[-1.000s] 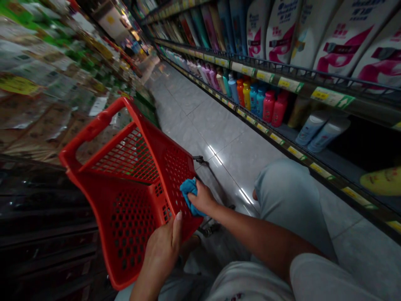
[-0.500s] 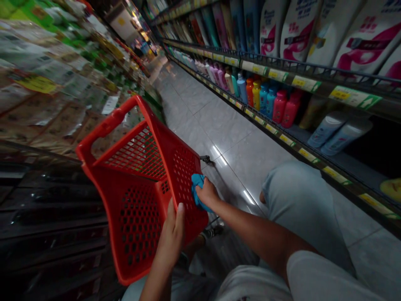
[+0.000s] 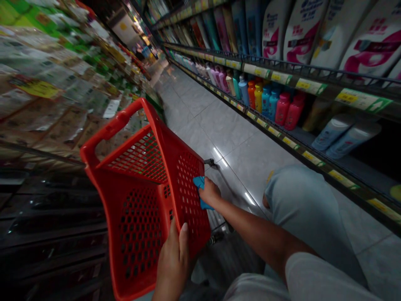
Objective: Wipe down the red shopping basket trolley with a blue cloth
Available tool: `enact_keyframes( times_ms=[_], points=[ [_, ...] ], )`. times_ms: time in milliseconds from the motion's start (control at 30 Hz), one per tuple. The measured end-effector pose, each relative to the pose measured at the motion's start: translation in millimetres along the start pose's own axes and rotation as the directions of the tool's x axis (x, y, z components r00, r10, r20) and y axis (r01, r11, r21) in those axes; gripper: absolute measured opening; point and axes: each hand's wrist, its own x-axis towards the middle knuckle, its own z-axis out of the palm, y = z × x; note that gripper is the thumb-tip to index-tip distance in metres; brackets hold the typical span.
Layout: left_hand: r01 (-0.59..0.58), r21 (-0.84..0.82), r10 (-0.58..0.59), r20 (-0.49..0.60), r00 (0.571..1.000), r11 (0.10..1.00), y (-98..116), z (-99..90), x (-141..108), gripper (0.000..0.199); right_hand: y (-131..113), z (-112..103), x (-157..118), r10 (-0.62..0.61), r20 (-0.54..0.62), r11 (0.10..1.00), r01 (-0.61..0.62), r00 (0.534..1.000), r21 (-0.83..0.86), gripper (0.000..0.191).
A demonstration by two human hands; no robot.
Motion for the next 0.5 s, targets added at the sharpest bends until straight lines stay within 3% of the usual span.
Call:
enact_keyframes(
  times_ms=[67,167,233,300,367,433,500],
  points=[
    [-0.012,0.028,0.013,-0.030,0.999,1.000,-4.5,0.2,-4.4,0.051,-16.7,4.1,9.6,-0.094,0.005,0.995,0.094,0.996,0.023,0.027],
    [-0.040,0.097,0.045,-0.050,0.998,0.994,-16.0,0.3,-11.8,0.049,-44.0,8.7,35.0,-0.302,-0.021,0.948,0.303,0.953,0.095,0.042],
    [-0.074,0.136,0.079,-0.031,0.996,0.988,-26.4,-0.3,-17.4,0.048,-44.5,9.5,47.7,-0.221,-0.049,0.972,0.224,0.974,0.075,0.043],
    [-0.113,0.152,0.115,-0.010,0.993,0.982,-37.2,-1.0,-23.6,0.047,-29.8,9.3,50.8,-0.032,-0.072,0.999,0.033,0.997,0.018,0.035],
    [-0.155,0.171,0.157,0.005,0.988,0.973,-46.8,-0.9,-29.9,0.047,-12.5,9.9,47.9,0.081,-0.087,0.996,-0.083,0.993,-0.022,0.028],
    [-0.171,0.196,0.175,-0.001,0.985,0.966,-53.2,0.4,-36.0,0.047,-6.9,12.3,46.9,0.105,-0.083,0.993,-0.108,0.991,-0.040,0.025],
    [-0.153,0.211,0.161,-0.023,0.987,0.966,-55.1,2.3,-41.2,0.048,-17.2,15.3,53.6,0.048,-0.075,0.998,-0.051,0.996,-0.045,0.027]
  ],
)
